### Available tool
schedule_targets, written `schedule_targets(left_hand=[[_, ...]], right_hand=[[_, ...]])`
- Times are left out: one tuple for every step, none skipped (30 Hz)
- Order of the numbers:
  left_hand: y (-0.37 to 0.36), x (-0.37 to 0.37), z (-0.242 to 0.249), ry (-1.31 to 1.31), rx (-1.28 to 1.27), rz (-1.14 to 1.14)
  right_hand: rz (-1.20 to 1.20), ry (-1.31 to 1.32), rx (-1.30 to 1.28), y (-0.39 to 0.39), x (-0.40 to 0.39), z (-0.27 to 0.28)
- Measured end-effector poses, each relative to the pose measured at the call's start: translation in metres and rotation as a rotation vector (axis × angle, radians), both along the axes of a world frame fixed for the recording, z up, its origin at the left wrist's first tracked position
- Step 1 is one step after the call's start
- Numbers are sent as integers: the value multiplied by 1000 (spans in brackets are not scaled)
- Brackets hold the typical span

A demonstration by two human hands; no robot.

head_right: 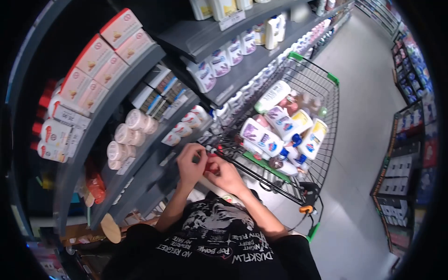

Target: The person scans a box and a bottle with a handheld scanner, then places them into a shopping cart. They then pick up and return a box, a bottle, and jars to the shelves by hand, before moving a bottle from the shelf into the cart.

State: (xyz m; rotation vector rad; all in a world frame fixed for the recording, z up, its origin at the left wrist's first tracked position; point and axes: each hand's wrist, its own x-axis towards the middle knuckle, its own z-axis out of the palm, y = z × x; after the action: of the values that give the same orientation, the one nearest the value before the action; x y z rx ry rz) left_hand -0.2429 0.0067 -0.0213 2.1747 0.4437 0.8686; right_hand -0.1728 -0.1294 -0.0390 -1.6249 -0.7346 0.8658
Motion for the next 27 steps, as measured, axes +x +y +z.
schedule_targets(left_hand=[[-8, 3, -14, 215, 115, -61], [-12, 3, -26, 425, 239, -119], [-10, 4, -27, 413, 134, -160], [-8, 6, -15, 376, 96, -126], [-5, 5, -21, 348, 24, -86], [-2, 5, -24, 323, -44, -43], [-2, 6, -27, 305, 53, -26], [-2, 4, -28, 308, 41, -20], [-2, 4, -28, 343, 116, -26], [-4, 5, -28, 376, 190, -34], [-4, 5, -27, 401, 187, -18], [-4, 5, -26, 396, 174, -14], [-4, 5, -25, 414, 147, -14], [-3, 4, -24, 432, 120, -13], [-3, 4, -23, 468, 133, -3], [-3, 4, -24, 462, 124, 7], [-4, 4, -25, 436, 149, 26], [-4, 4, -25, 411, 174, 44], [-4, 5, -26, 407, 167, 52], [-4, 5, -27, 412, 172, 57], [-4, 4, -27, 419, 178, 64], [-3, 4, -26, 420, 175, 76], [-3, 4, -24, 416, 156, 67], [-3, 4, -23, 412, 140, 58], [-3, 4, -24, 404, 138, 65], [-3, 3, -24, 403, 141, 73], [-4, 3, -24, 390, 136, 70]], right_hand=[[-15, -54, -25, -3, 3, -6], [-22, -109, -45, -6, 8, -11], [-10, -145, -72, -10, 13, -13], [-55, -45, -51, -12, 17, -11], [-88, -12, -53, -14, 21, -10], [-120, 23, -50, -13, 25, -10], [-126, -14, -73, -14, 31, -6], [-127, -58, -92, -16, 39, -6], [-124, -109, -104, -18, 50, -4], [-123, -161, -116, -21, 62, 1], [-153, -202, -189, -25, 75, 6], [-180, -246, -259, -28, 89, 12], [-220, -281, -312, -31, 104, 22], [-263, -386, -351, -39, 123, 12], [-302, -516, -419, -45, 141, 6], [-382, -590, -450, -58, 163, -17], [-409, -731, -483, -71, 181, -34], [-432, -779, -575, -83, 198, -47], [-435, -820, -609, -96, 211, -60], [-436, -860, -643, -109, 220, -71], [-446, -848, -695, -118, 226, -81], [-456, -834, -746, -124, 227, -86], [-451, -780, -758, -132, 228, -90], [-442, -784, -752, -136, 227, -95], [-433, -745, -755, -140, 226, -101], [-428, -704, -758, -144, 224, -107], [-383, -701, -714, -146, 220, -110]])
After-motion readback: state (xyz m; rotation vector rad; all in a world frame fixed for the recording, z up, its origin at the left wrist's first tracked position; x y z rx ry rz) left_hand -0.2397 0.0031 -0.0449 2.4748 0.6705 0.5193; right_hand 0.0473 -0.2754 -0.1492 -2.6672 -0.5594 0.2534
